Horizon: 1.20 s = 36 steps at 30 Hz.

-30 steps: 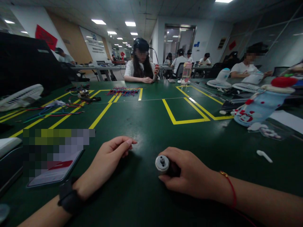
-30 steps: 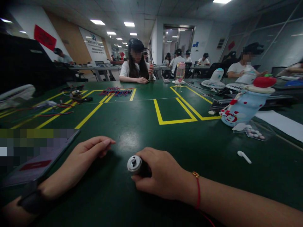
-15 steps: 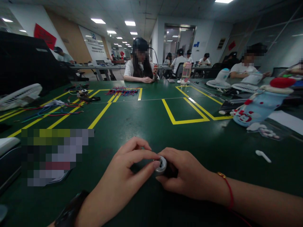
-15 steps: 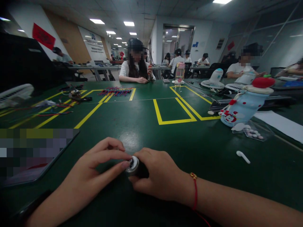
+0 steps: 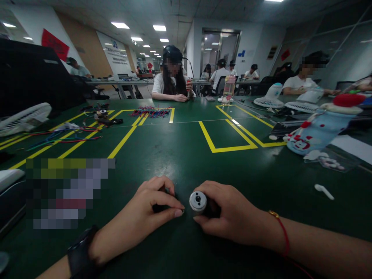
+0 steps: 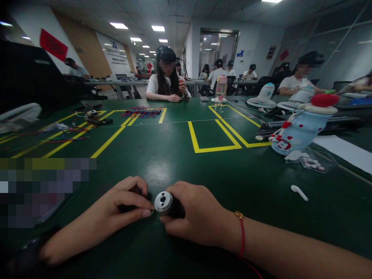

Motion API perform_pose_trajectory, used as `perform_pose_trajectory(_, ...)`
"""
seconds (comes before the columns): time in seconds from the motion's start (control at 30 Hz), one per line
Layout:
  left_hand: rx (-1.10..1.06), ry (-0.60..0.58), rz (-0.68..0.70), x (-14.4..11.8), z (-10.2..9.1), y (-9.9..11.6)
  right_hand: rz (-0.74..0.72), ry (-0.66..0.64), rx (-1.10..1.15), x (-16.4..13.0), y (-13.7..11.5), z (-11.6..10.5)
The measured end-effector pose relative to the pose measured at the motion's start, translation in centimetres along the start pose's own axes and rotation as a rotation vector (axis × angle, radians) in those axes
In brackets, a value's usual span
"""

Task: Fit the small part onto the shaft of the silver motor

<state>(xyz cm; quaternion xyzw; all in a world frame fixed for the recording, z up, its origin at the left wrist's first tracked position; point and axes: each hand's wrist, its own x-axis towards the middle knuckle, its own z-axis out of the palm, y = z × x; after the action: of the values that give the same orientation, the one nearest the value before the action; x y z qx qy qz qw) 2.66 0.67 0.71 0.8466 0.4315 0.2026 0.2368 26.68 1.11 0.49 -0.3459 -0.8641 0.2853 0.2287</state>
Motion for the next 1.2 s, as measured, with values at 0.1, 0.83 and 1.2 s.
perform_pose_trajectory(0.1,0.035,-0.025,0.014,0.1,0.1,-0.1,-0.007,-0.001,0.006,0.0,0.0,0.0)
perform_pose_trajectory(0.83,-0.235,0.289,-0.376,0.3,-1.7,-1.3,-0.002,-0.013,0.007,0.1,-0.2,-0.2)
perform_pose_trajectory(1.2,-0.029,-0.064,0.041,-0.1,-0.4,0.1,0.004,-0.017,-0.001,0.1,-0.1,0.0)
